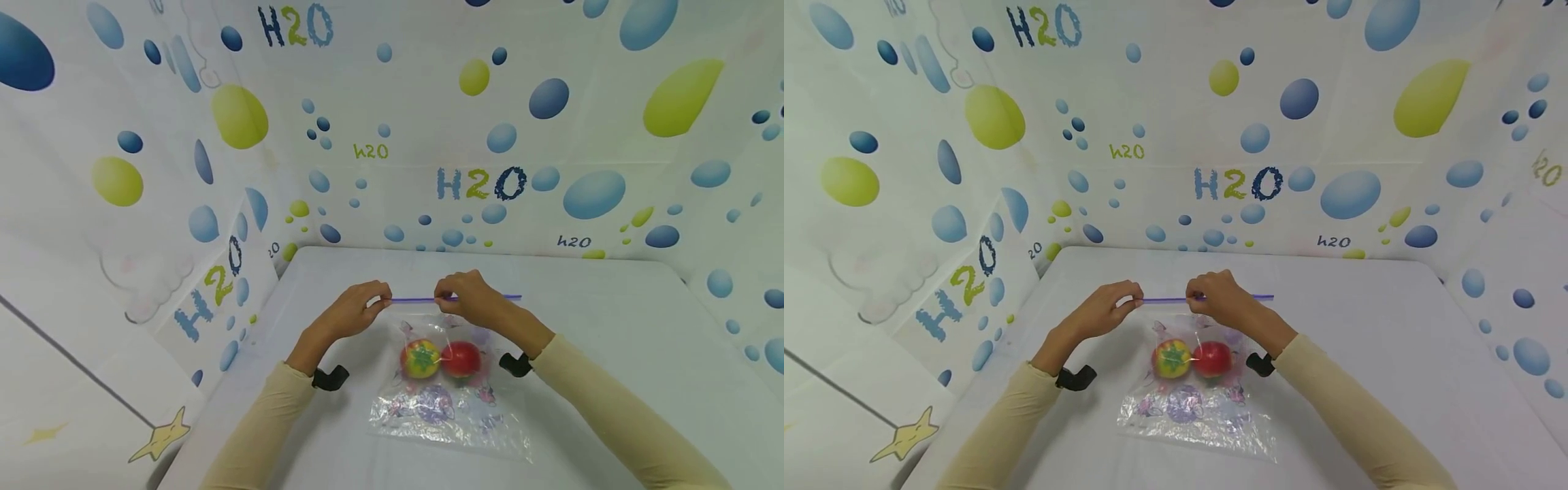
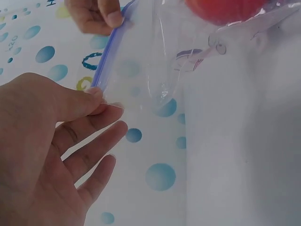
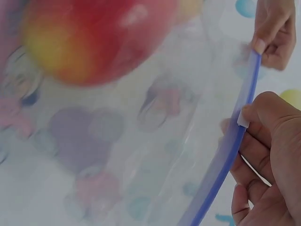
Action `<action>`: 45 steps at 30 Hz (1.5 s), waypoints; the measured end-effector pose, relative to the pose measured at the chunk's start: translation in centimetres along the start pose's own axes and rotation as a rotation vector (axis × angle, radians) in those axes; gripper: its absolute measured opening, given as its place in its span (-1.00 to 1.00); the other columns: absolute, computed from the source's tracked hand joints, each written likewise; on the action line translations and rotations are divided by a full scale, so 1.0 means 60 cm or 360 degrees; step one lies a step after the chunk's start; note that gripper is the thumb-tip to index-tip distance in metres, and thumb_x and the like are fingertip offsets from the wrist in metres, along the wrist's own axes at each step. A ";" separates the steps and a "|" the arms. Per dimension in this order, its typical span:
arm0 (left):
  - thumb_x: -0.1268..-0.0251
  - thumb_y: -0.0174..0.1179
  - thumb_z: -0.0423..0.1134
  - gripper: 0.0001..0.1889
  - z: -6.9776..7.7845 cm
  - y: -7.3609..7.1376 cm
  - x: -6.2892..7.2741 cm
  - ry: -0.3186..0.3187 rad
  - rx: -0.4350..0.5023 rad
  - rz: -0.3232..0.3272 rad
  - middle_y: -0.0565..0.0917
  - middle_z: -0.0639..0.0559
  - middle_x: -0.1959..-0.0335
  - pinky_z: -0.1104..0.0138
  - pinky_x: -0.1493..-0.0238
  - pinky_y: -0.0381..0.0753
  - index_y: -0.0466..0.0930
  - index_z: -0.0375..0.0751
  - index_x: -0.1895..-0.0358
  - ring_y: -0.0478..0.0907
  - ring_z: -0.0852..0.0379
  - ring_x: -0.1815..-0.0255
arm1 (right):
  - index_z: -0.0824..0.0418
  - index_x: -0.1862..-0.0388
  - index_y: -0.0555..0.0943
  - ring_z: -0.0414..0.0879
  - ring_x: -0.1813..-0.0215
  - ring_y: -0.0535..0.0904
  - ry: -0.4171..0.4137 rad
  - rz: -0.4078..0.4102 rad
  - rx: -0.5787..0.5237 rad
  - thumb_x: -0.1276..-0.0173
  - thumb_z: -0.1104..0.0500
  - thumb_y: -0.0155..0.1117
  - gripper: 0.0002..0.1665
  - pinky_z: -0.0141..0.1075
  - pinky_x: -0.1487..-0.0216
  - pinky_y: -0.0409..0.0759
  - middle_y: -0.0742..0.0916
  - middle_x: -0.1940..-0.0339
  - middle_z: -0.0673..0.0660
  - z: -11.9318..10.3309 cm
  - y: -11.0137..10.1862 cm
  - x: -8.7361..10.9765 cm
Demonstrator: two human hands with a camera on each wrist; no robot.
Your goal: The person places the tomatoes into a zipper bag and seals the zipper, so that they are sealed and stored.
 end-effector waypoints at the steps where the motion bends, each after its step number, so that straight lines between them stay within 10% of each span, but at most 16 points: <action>1: -0.58 0.17 -0.37 -0.93 -0.002 -0.001 0.002 -0.0009 -0.0001 0.0008 0.72 -0.03 0.16 -0.03 -0.03 0.66 0.63 -0.25 0.07 0.64 0.01 0.09 | 0.16 0.15 0.78 -0.08 0.12 0.73 0.0009 0.0012 0.0004 -0.47 0.24 0.40 -0.93 -0.14 0.00 0.77 0.82 0.23 0.02 0.006 -0.004 0.006; 23: -0.59 0.16 -0.33 -0.94 -0.063 -0.011 0.028 -0.0228 -0.0023 0.0038 0.72 0.00 0.16 0.00 -0.04 0.62 0.62 -0.16 0.11 0.64 -0.01 0.07 | 0.21 0.15 0.77 -0.02 0.13 0.71 0.0228 0.0033 0.0029 -0.46 0.29 0.35 -0.91 0.05 -0.02 0.75 0.82 0.23 0.06 0.113 -0.059 0.088; 45: -0.64 0.13 -0.29 -0.96 -0.083 0.012 0.009 -0.0352 0.0047 0.0055 0.67 -0.12 0.08 -0.06 -0.10 0.62 0.50 -0.17 0.09 0.63 -0.11 -0.04 | 0.22 0.02 0.78 -0.02 0.09 0.70 0.0413 0.0024 0.0013 -0.52 0.22 0.31 -0.82 0.00 -0.03 0.75 0.82 0.20 0.06 0.135 -0.054 0.101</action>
Point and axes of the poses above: each hand's wrist, its own x-axis away from the middle knuckle, its own y-axis out of the palm, z = x × y, the point moved 3 cm from there along -x, towards the middle knuckle
